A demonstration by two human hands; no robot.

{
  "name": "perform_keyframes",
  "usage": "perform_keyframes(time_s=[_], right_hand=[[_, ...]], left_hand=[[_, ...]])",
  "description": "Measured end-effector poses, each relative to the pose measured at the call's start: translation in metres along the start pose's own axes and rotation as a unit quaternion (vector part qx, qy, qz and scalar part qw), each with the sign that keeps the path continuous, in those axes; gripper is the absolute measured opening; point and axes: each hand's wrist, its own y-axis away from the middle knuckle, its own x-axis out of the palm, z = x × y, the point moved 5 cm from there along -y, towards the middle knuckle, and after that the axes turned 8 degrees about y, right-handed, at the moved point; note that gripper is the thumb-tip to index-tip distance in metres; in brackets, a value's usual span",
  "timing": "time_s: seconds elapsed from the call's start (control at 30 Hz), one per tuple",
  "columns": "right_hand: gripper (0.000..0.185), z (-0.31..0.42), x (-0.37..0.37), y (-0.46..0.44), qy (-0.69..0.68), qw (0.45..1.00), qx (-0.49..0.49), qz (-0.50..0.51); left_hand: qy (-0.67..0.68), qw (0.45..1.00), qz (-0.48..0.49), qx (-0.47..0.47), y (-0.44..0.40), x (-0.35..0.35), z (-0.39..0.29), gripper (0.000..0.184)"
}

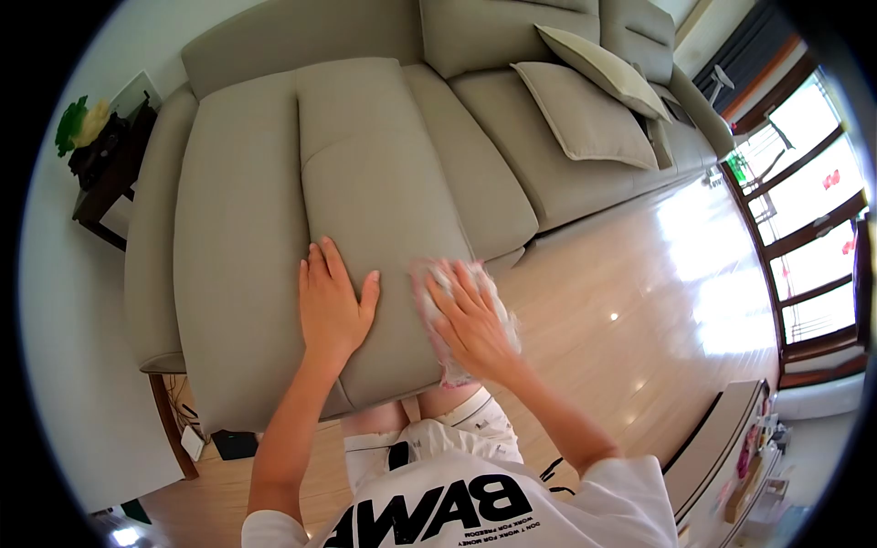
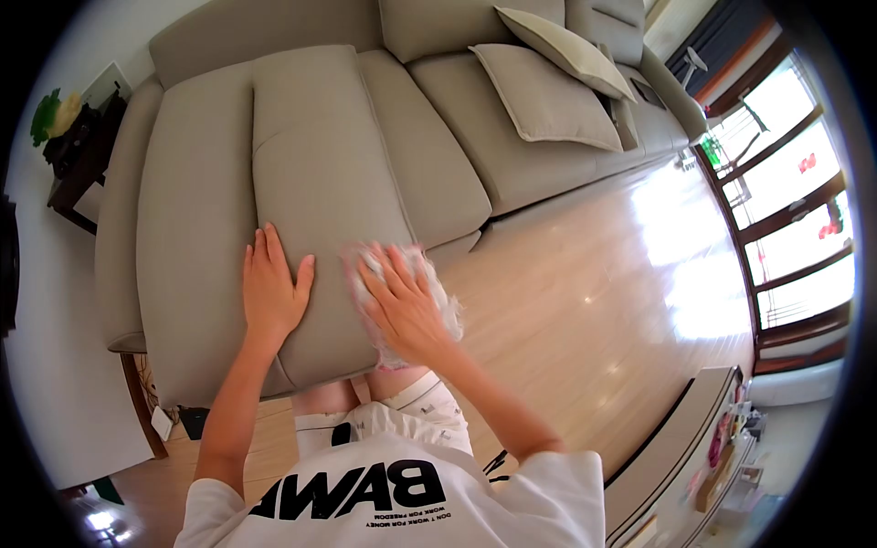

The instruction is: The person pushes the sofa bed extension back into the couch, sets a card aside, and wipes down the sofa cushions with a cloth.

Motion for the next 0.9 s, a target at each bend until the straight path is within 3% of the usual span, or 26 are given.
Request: perform_keyframes(time_s=[0.17,0.27,0.37,0.53,0.7,0.8,0.87,0.9], right_hand=[[0.052,-0.009,0.033,-0.157,0.117,0.99,-0.038,-0.072],[0.053,-0.022,0.053,-0.24,0.141,0.986,0.004,-0.094],[0.054,-0.014,0.058,-0.268,0.139,0.981,0.044,-0.125],[0.056,0.017,0.061,-0.206,0.164,0.977,0.027,-0.137],[0.059,0.088,0.036,-0.089,0.129,0.987,-0.091,-0.031],[0.06,0.106,0.029,-0.035,0.087,0.989,-0.116,0.024],[0.061,0.109,0.025,-0.005,0.042,0.991,-0.119,0.049],[0.063,0.099,0.03,0.015,0.002,0.994,-0.111,0.005]], left_hand=[[0.036,0.999,-0.008,0.003,-0.004,0.002,0.005,0.071],[0.061,0.998,-0.012,-0.015,-0.007,0.002,0.008,0.066],[0.09,0.995,-0.022,-0.025,-0.004,0.0,0.014,0.059],[0.236,0.966,-0.103,-0.018,0.004,-0.001,0.027,0.048],[0.478,0.859,-0.183,-0.037,0.011,-0.002,0.044,0.038],[0.519,0.834,-0.183,-0.039,0.021,-0.023,0.041,0.033],[0.421,0.901,-0.099,-0.034,0.034,-0.054,0.044,0.032],[0.368,0.928,-0.055,-0.032,0.042,-0.065,0.052,0.032]])
